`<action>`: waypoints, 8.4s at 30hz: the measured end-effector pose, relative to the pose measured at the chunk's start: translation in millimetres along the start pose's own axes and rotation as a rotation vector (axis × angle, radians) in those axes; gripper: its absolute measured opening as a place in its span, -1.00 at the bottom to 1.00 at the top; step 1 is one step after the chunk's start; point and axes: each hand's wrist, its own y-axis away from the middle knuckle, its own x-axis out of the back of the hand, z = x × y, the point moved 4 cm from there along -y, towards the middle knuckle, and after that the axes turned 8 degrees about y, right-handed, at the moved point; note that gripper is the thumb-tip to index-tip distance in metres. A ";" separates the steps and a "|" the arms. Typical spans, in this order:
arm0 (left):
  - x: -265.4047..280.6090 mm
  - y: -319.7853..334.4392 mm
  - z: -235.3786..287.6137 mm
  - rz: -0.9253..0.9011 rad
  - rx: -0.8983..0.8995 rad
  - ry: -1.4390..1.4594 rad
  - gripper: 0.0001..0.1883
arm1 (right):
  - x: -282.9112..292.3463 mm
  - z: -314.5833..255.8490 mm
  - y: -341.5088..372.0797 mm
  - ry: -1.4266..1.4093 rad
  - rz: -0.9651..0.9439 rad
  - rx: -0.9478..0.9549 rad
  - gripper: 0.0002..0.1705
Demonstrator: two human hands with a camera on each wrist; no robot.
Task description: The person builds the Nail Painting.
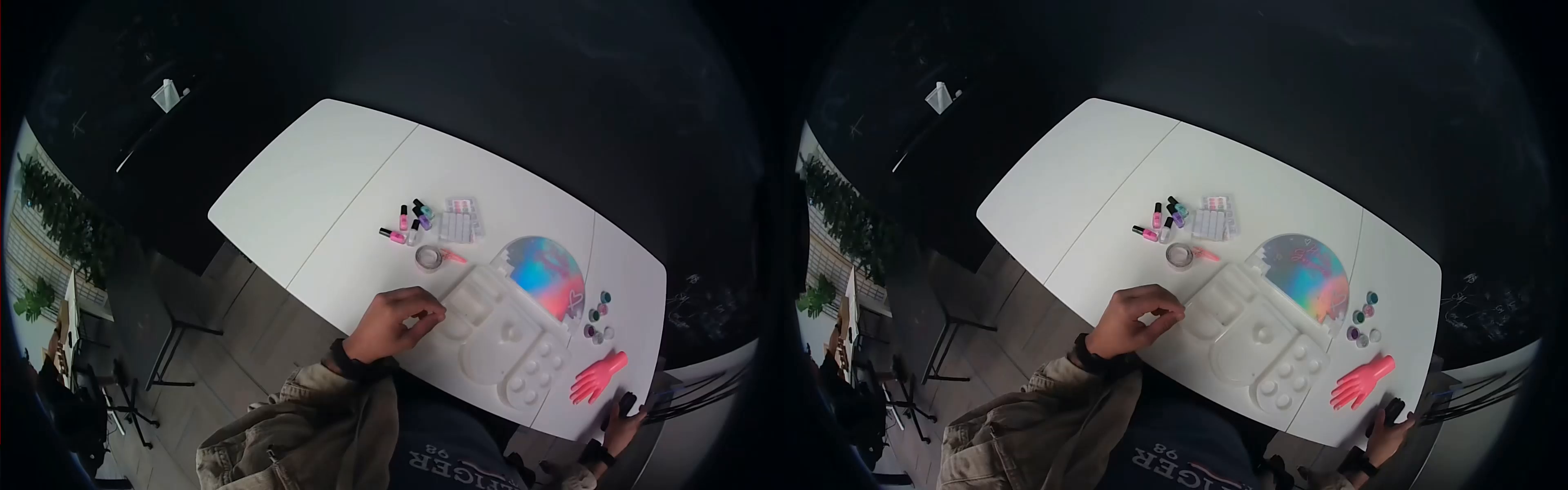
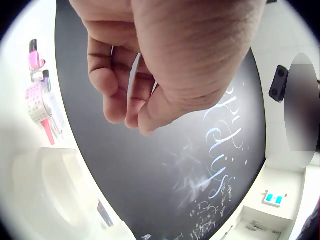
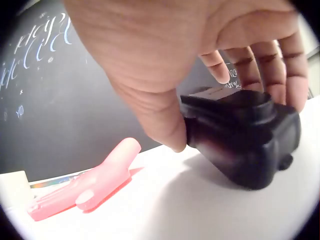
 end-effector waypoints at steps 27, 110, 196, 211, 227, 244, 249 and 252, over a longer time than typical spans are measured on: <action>-14.0 1.4 -3.6 -0.052 -0.097 -0.062 -0.86 | 97.0 -198.7 121.8 -0.567 0.089 0.639 -0.93; -82.8 -27.0 8.4 -0.325 -0.152 0.047 -0.78 | 78.3 -304.8 128.5 -1.806 -1.139 0.030 -0.05; -98.7 -25.5 -43.3 -0.465 0.143 -0.003 -0.61 | 51.9 -356.9 151.2 -0.421 -0.252 0.909 -0.32; -74.7 -22.3 -21.6 -0.508 0.197 -0.039 -0.64 | 73.2 -336.1 144.6 -0.549 -0.332 0.936 -0.41; 8.0 -35.8 -15.3 -0.009 0.184 0.155 -0.82 | -5.7 -298.1 26.9 -0.297 -0.175 0.756 -0.44; 21.1 -39.7 -12.6 0.103 0.240 0.409 -0.80 | -21.5 -317.0 37.3 0.127 -0.054 0.860 -0.79; 27.3 -44.5 -25.2 0.135 0.281 0.590 -0.72 | 34.4 -301.4 28.4 -0.281 0.107 0.700 -0.68; 22.6 -51.0 -21.7 0.102 0.276 0.672 -0.55 | 67.6 -302.4 42.2 -0.338 0.204 0.730 -0.61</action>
